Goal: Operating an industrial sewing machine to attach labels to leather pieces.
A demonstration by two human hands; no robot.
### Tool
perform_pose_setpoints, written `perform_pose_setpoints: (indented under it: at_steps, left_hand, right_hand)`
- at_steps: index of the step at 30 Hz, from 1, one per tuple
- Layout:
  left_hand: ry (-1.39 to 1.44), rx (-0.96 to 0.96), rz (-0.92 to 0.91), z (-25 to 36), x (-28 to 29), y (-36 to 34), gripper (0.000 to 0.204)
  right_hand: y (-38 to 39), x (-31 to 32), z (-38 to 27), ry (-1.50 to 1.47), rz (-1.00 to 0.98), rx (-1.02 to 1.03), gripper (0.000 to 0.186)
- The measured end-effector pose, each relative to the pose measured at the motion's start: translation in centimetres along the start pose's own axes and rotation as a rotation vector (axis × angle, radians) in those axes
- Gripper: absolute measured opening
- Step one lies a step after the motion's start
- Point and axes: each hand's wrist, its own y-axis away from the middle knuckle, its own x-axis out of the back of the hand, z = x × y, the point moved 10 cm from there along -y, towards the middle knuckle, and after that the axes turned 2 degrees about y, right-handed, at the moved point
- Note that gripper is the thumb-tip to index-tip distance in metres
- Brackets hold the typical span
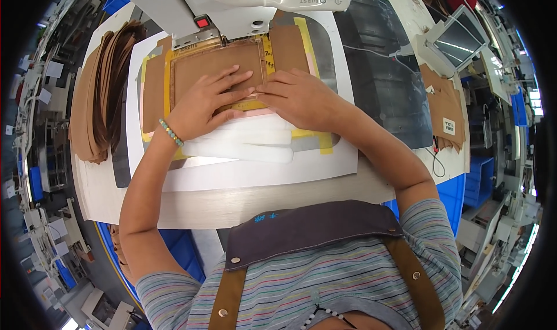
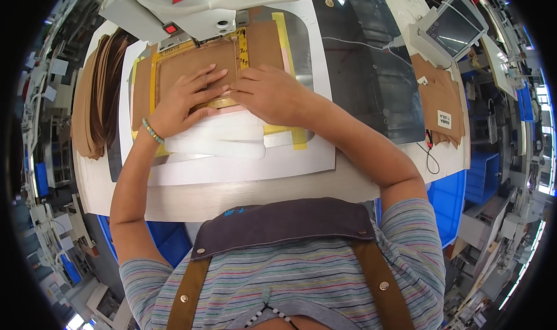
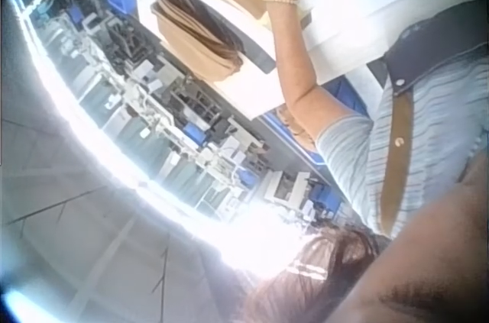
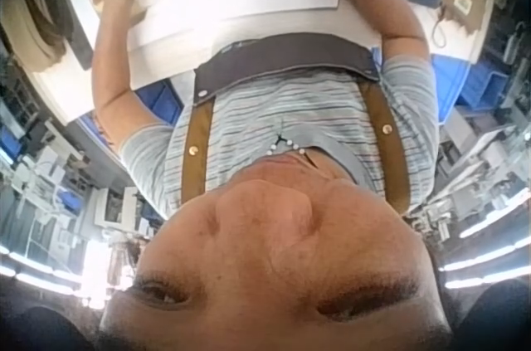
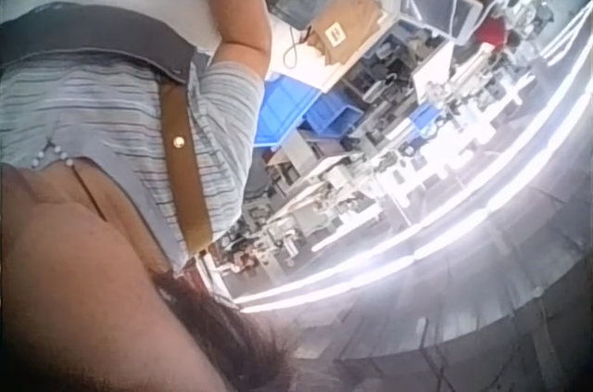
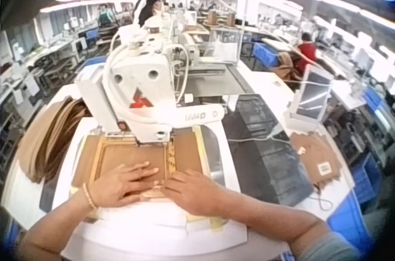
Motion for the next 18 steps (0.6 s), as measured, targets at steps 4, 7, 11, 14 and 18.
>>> perform_pose_setpoints:
  at_steps: [4, 7, 11, 14, 18]
  left_hand:
    - [-0.025, 0.027, -0.023, -0.3, -0.3, 0.1, 0.051]
    - [-0.017, 0.017, 0.005, -0.5, -0.3, 0.0, 0.052]
    - [-0.03, 0.015, 0.002, -0.8, -0.1, -0.2, 0.052]
    - [-0.033, 0.025, -0.024, -1.0, -0.1, -0.4, 0.054]
    - [-0.024, 0.032, -0.037, -1.5, 0.0, -0.9, 0.054]
  right_hand:
    - [0.0, 0.4, 0.0, -0.041, 0.053, 0.016, 0.037]
    - [-0.2, 0.8, 0.2, -0.054, 0.068, 0.009, 0.036]
    - [-0.5, 0.7, 0.4, -0.058, 0.062, -0.023, 0.034]
    - [-0.5, 0.9, 0.6, -0.08, 0.079, -0.045, 0.033]
    - [-0.6, 0.8, 0.8, -0.081, 0.041, -0.066, 0.034]
